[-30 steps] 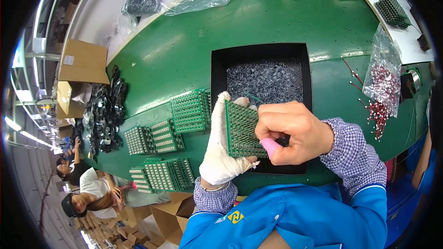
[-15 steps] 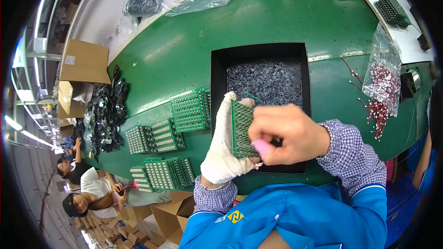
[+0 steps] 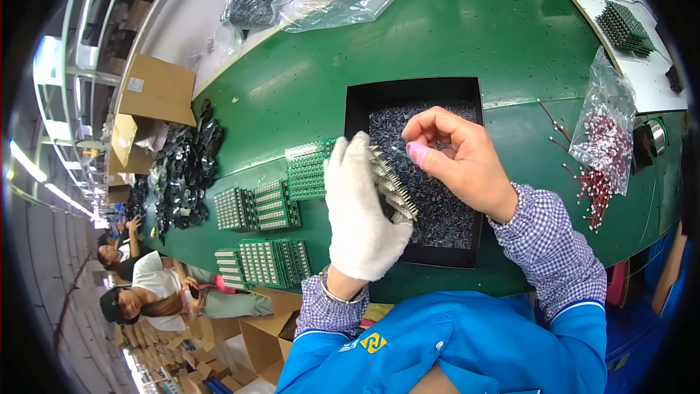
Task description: The person inserts small electronic components from a storage box and a plastic bag into a printed circuit board at an assembly station. The components are inserted by hand using an insertion tool.
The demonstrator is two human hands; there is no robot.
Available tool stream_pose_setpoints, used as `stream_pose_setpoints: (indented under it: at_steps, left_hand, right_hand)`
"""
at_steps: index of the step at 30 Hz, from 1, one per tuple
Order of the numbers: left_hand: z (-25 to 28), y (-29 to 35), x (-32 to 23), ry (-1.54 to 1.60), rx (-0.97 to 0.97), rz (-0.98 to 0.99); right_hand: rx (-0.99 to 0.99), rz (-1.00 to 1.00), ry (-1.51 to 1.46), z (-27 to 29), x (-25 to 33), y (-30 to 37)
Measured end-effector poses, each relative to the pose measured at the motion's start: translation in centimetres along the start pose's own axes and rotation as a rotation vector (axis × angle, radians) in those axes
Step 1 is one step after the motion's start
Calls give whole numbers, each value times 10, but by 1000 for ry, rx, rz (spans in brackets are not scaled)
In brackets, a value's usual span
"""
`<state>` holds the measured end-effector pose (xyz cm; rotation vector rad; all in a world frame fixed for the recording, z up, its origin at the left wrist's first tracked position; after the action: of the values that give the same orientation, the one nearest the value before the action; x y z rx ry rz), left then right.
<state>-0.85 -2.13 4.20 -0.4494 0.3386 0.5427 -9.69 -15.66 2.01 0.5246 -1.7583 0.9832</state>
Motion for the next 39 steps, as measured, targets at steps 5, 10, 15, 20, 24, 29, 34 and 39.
stream_pose_setpoints:
  at_steps: [5,10,15,20,24,29,34,39]
  left_hand:
    - [-5,-2,-11,-75,297,-43]
    - [-3,-5,-13,50,420,71]
    - [1,-14,-22,155,252,54]
    - [0,-10,-9,353,196,66]
    - [-18,3,-15,349,193,59]
    - [3,-2,-11,356,35,34]
    - [12,-3,-3,462,98,83]
    - [52,-15,29,826,221,389]
  right_hand:
    - [-51,3,-71,2,-8,1]
    - [-202,-51,-160,5,-8,0]
    - [123,-532,-900,-19,9,5]
    - [-158,-568,-688,-17,22,8]
    - [-118,-514,-672,-23,-2,15]
    - [-115,-467,-694,-20,-1,11]
    - [-114,-512,-706,-26,6,13]
    - [-172,-563,-634,-14,-5,11]
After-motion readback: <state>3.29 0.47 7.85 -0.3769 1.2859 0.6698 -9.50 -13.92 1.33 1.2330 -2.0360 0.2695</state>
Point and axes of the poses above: each hand's wrist, its own y-axis away from the middle knuckle, its own z-axis out of the back of the hand, x = y × z, the point moved 3 cm from there along -y, towards the middle knuckle, and after that the axes turned 15 degrees about z, right-handed, at the moved point
